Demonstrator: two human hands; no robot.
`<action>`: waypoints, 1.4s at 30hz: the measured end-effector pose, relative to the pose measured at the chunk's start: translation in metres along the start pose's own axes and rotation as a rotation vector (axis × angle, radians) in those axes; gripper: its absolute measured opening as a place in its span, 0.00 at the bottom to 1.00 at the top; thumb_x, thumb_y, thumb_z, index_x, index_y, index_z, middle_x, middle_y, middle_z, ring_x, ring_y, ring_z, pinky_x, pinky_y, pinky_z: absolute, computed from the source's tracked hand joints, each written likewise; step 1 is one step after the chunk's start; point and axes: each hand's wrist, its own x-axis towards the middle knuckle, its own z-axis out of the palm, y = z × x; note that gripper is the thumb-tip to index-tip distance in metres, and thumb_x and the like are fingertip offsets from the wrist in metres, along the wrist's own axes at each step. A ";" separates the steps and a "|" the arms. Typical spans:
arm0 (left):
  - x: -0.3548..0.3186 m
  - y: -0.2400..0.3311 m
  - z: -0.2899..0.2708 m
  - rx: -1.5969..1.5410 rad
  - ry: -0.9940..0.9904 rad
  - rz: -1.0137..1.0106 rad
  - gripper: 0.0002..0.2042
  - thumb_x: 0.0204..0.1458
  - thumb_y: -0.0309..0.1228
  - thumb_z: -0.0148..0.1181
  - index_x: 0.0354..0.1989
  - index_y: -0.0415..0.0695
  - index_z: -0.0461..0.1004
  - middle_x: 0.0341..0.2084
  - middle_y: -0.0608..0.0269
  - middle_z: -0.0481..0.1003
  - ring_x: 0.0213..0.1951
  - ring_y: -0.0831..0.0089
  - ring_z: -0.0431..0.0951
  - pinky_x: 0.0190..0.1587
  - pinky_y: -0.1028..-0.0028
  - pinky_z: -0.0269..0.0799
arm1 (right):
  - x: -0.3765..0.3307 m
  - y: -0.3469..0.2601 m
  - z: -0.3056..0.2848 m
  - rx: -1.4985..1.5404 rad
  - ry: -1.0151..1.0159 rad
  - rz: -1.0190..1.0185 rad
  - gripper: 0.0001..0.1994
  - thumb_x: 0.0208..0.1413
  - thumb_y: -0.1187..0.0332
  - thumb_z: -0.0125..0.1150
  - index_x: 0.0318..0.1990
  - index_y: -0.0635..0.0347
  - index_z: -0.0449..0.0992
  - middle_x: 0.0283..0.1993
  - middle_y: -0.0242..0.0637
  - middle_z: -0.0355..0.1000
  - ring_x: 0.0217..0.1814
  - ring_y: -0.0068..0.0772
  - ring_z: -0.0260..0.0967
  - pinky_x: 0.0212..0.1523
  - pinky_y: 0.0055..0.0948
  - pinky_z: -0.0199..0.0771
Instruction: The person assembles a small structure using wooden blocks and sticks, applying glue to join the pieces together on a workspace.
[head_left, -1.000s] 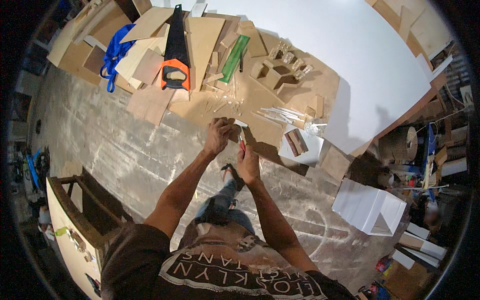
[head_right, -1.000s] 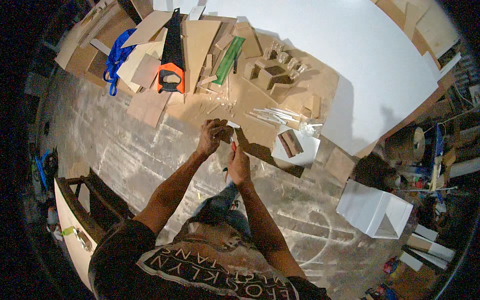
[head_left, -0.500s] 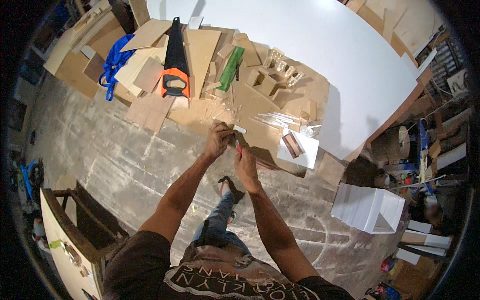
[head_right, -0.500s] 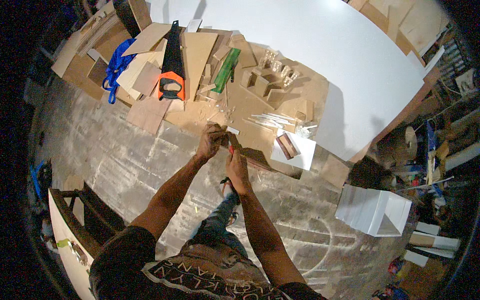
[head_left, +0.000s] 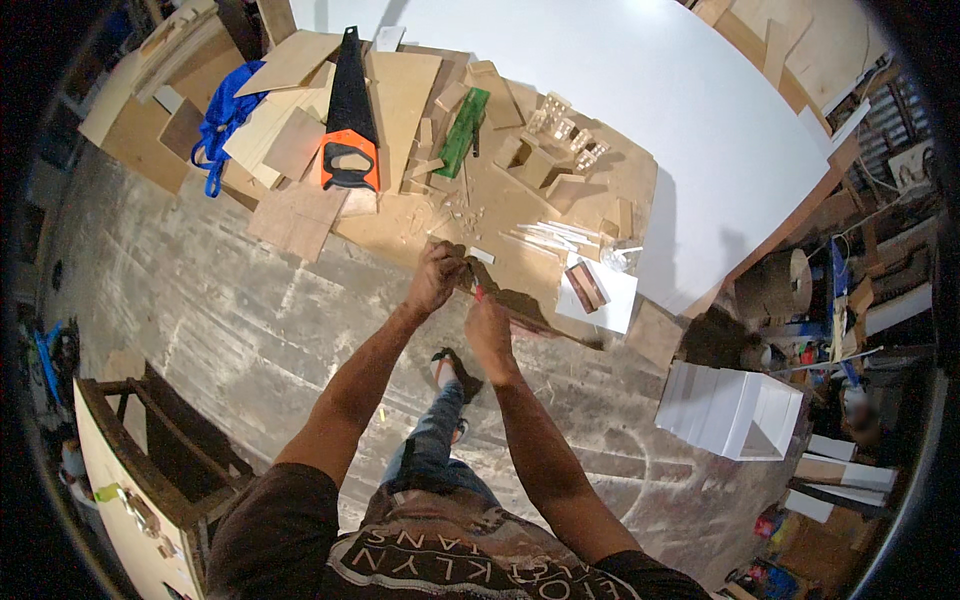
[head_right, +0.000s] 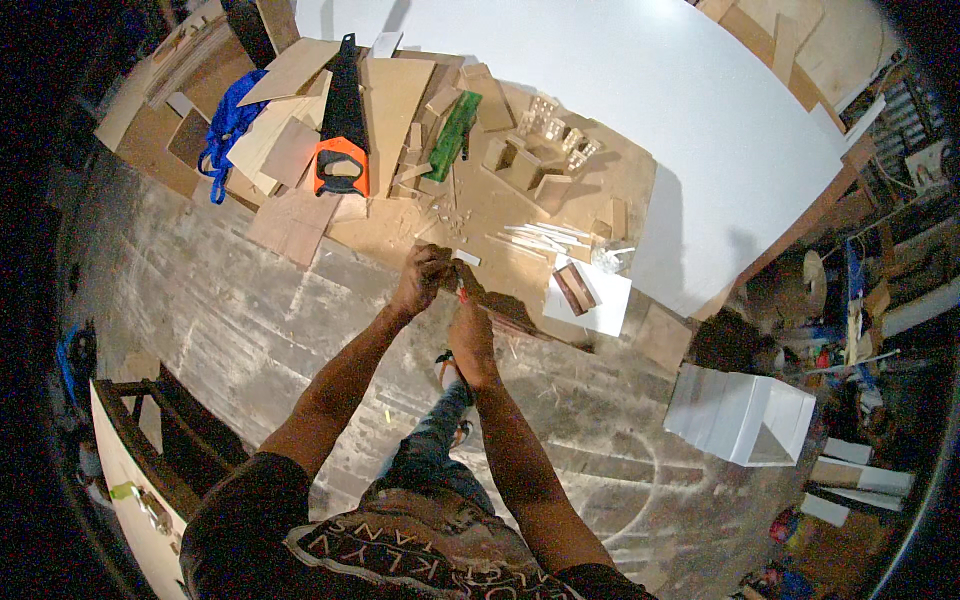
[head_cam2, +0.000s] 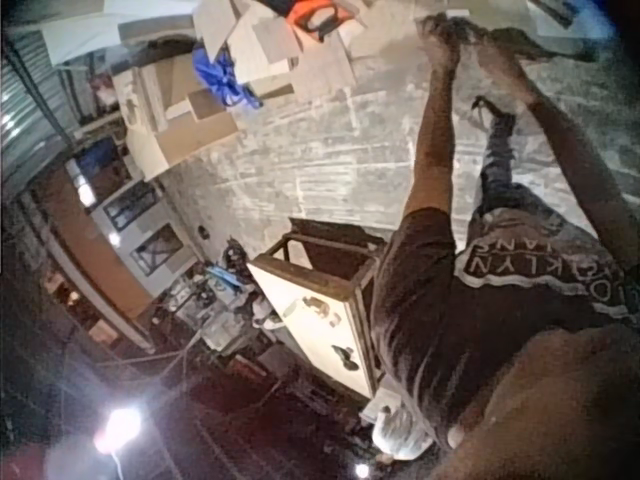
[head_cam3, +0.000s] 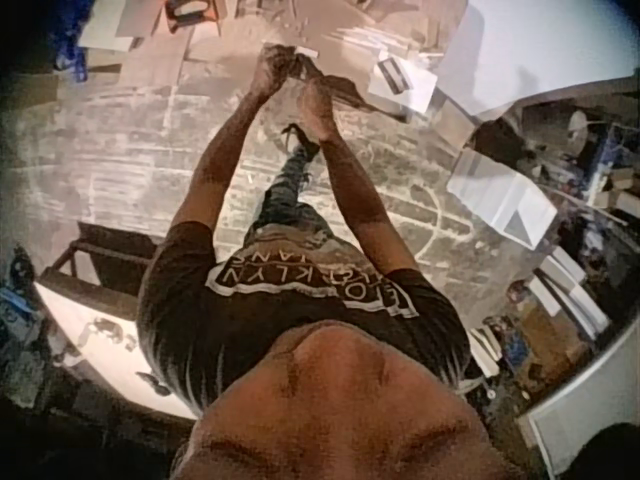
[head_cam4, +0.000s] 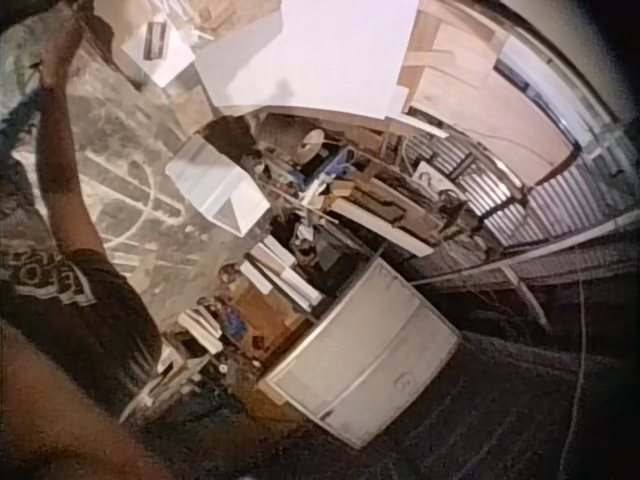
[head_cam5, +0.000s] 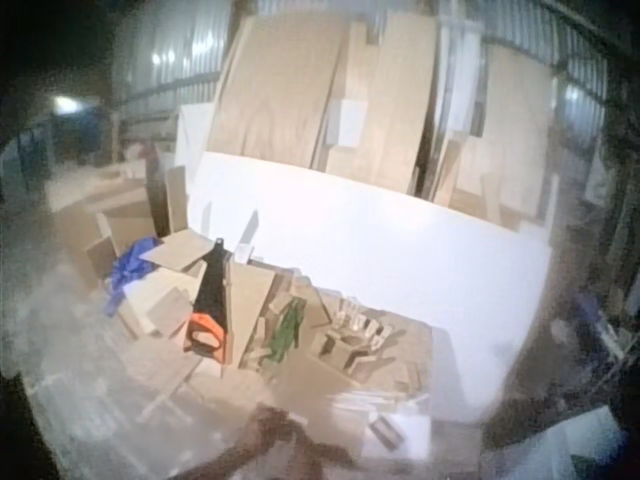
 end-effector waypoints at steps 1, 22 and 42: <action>0.002 0.002 -0.002 -0.002 -0.007 -0.002 0.12 0.46 0.21 0.60 0.40 0.39 0.80 0.40 0.54 0.78 0.44 0.54 0.74 0.49 0.61 0.68 | -0.002 -0.008 -0.001 0.002 -0.001 0.007 0.10 0.60 0.70 0.50 0.38 0.71 0.70 0.29 0.63 0.72 0.34 0.66 0.73 0.34 0.55 0.73; 0.016 0.024 -0.003 -0.018 -0.108 0.026 0.11 0.45 0.21 0.60 0.39 0.40 0.79 0.40 0.53 0.77 0.41 0.53 0.74 0.46 0.61 0.70 | 0.007 -0.023 -0.009 -0.130 -0.111 0.039 0.10 0.54 0.75 0.50 0.40 0.76 0.70 0.34 0.65 0.74 0.37 0.64 0.76 0.36 0.50 0.78; 0.012 0.019 -0.008 -0.015 -0.117 -0.043 0.14 0.43 0.19 0.59 0.40 0.44 0.80 0.39 0.54 0.78 0.43 0.52 0.75 0.46 0.63 0.70 | 0.008 -0.023 0.000 -0.046 -0.064 0.163 0.12 0.58 0.74 0.48 0.43 0.77 0.67 0.33 0.68 0.73 0.38 0.65 0.74 0.37 0.52 0.76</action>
